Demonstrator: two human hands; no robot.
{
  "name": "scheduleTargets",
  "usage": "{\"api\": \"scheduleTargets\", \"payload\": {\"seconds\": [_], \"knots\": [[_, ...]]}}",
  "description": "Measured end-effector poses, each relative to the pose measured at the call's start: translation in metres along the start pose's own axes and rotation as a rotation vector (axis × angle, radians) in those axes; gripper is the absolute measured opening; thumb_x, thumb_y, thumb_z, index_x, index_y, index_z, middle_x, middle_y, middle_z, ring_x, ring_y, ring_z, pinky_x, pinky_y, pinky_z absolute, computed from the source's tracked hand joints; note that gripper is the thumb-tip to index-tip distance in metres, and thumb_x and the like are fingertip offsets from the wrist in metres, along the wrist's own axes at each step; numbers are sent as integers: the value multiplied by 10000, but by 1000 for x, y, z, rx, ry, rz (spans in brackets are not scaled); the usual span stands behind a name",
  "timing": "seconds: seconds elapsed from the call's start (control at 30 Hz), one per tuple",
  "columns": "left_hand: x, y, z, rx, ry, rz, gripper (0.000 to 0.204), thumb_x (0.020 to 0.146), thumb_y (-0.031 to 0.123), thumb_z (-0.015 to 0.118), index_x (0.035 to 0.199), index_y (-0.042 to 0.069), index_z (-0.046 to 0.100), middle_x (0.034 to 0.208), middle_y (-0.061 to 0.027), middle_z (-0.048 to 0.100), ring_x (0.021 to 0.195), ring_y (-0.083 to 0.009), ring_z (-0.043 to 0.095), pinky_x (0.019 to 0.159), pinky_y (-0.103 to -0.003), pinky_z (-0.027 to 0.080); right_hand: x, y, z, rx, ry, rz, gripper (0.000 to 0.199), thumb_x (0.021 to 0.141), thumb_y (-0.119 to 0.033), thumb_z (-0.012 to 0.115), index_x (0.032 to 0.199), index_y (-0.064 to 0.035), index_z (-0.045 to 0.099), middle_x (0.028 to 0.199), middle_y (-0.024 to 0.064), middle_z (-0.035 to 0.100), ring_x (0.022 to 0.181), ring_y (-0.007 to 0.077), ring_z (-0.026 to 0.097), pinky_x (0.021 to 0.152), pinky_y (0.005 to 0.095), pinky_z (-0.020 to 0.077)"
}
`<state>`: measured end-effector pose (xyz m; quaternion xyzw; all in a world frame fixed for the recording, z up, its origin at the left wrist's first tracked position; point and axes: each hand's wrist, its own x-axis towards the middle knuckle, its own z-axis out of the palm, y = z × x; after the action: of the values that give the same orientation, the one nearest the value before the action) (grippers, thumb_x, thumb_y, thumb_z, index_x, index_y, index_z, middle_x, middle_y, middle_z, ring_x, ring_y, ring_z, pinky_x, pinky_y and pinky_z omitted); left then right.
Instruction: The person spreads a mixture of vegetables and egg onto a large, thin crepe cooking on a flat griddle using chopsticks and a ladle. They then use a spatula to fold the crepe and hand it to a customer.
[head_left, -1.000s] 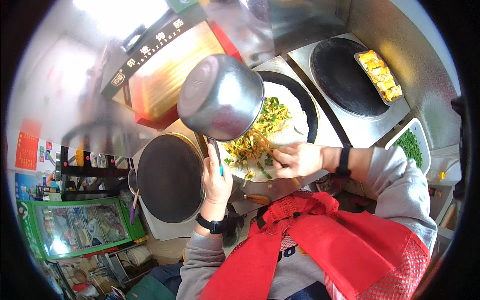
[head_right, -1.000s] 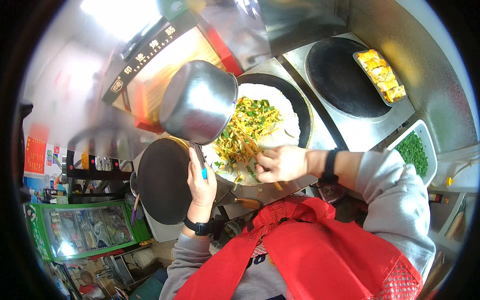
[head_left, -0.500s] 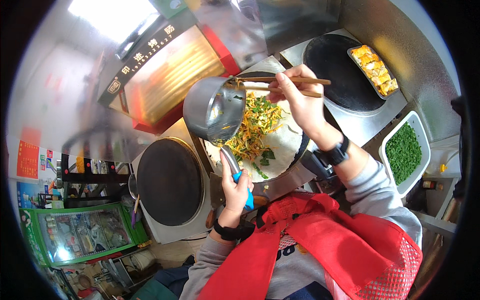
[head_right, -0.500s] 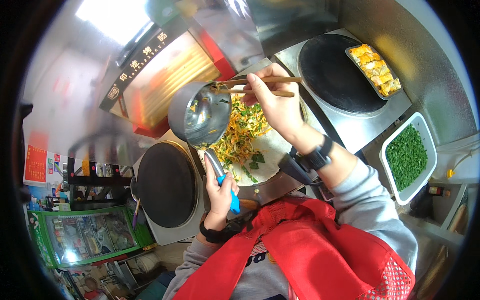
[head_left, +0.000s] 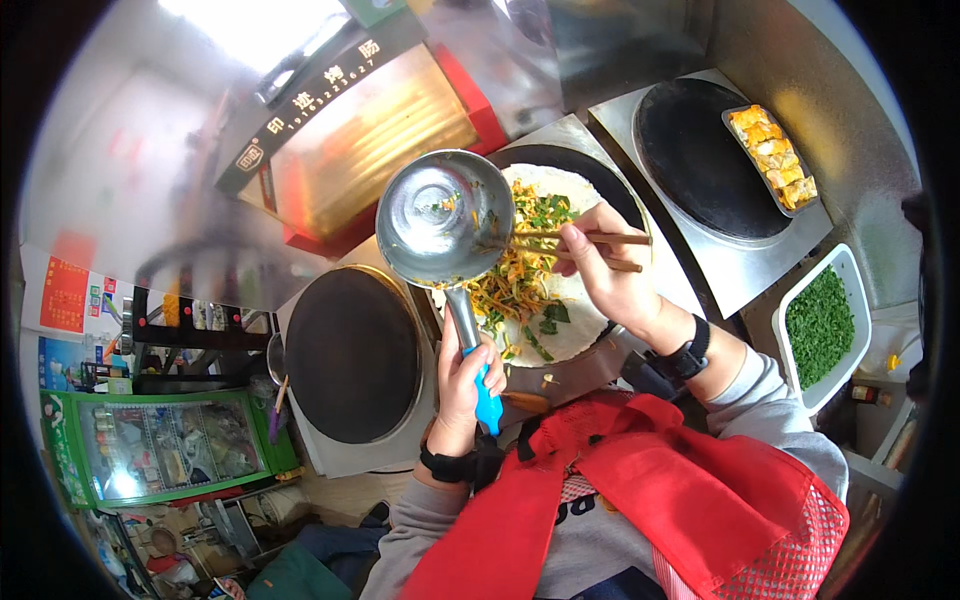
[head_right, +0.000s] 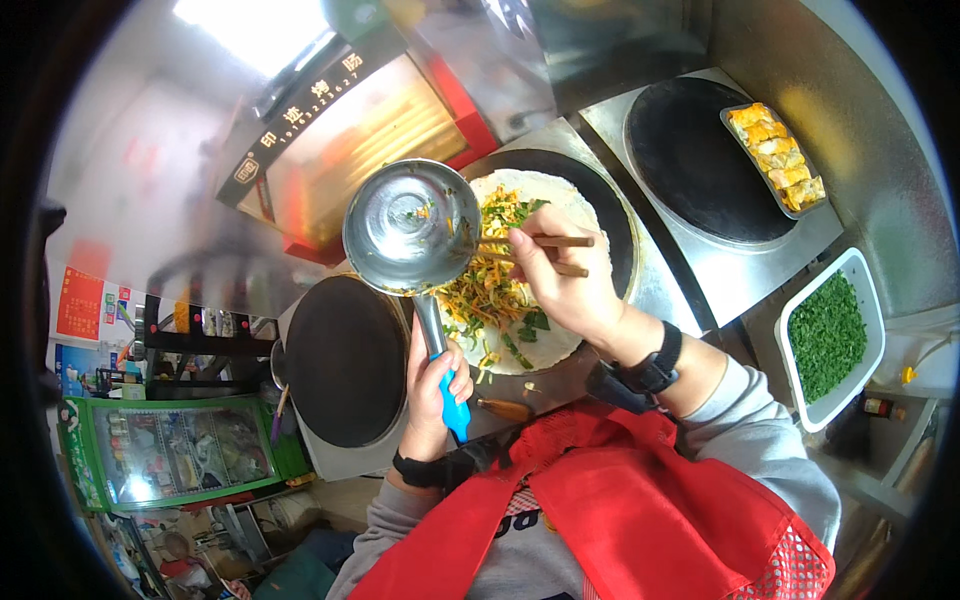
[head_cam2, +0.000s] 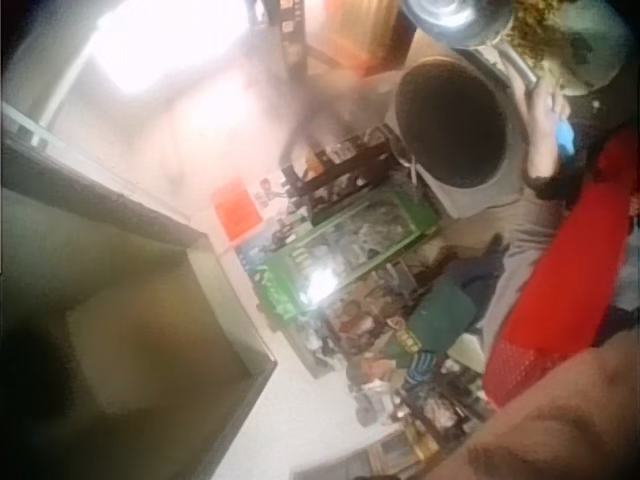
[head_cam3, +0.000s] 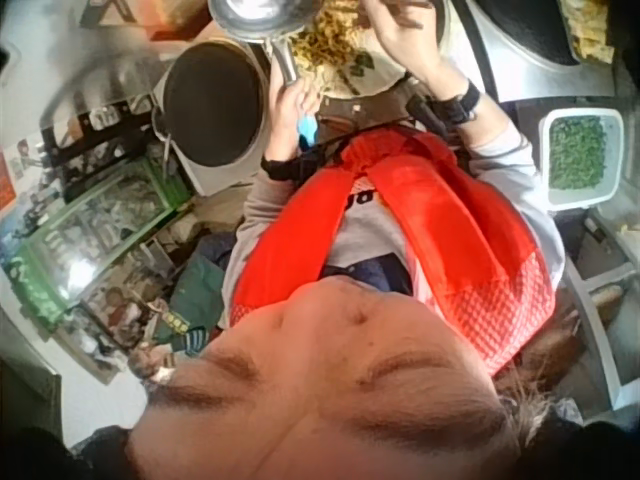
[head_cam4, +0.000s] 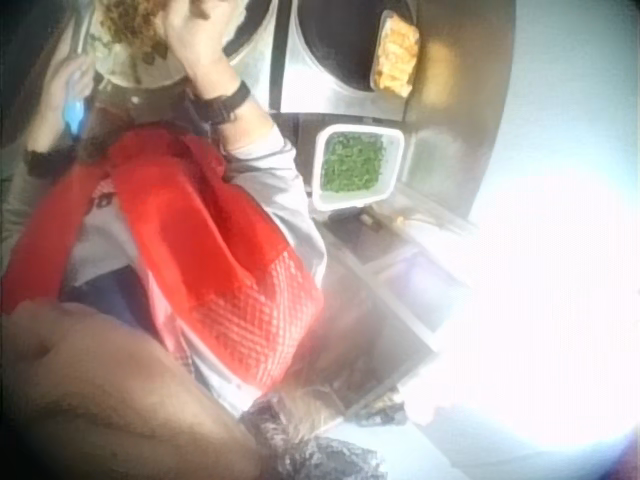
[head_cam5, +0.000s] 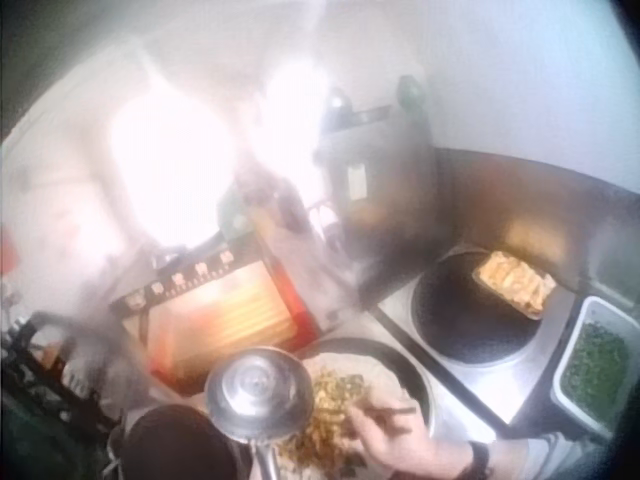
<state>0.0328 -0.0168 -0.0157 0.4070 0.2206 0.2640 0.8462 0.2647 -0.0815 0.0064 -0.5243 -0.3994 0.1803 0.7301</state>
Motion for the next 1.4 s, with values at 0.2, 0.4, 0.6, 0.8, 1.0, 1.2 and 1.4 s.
{"api": "scheduleTargets", "payload": {"seconds": [0.2,0.4,0.6,0.8,1.0,1.2,1.4], "knots": [[10,-17,-1,273,124,60,869,937,-46,474,1585,260,-17,822,-29,506,526,-92,467,456,-258,412,-8,18,-16,228,260,346,139,1020,-178,536,968,-59,487,826,123,655,679,193,688,607,301,575],[19,-25,-4,382,103,97,863,937,-51,467,1585,245,-22,769,-30,488,522,-101,466,453,-265,421,-5,52,-38,577,415,311,116,1009,-161,551,978,-69,488,824,136,655,635,228,675,594,306,573],[29,-16,4,226,189,41,868,938,11,496,1580,299,-14,739,-33,451,517,-113,464,438,-260,416,-24,81,-49,699,323,684,91,1022,-172,519,958,-110,495,803,111,667,628,201,668,558,278,540],[12,13,-24,-309,176,21,725,946,72,488,1554,319,179,826,-33,453,535,-80,441,410,-212,393,-26,82,-72,480,64,577,83,1014,-146,526,967,-80,506,825,131,680,613,184,648,544,273,527],[-68,23,-69,-547,235,244,554,1016,64,371,1536,224,266,885,-57,421,590,-88,433,488,-216,431,-39,56,-77,254,-173,607,163,1022,-216,535,961,-64,524,828,128,671,610,172,648,551,273,546],[-160,10,-92,-549,566,371,108,1024,122,420,1032,15,434,853,-45,416,643,-111,472,561,-253,443,-41,61,-48,285,-557,664,128,1016,-149,543,979,-27,550,858,129,687,651,169,678,565,275,561],[-267,0,-122,-549,813,490,164,1010,163,474,945,20,428,857,-56,465,667,-115,518,588,-257,467,-1,59,-83,76,-344,578,181,1023,-193,528,935,-37,560,803,129,682,585,155,645,514,257,530]]}}
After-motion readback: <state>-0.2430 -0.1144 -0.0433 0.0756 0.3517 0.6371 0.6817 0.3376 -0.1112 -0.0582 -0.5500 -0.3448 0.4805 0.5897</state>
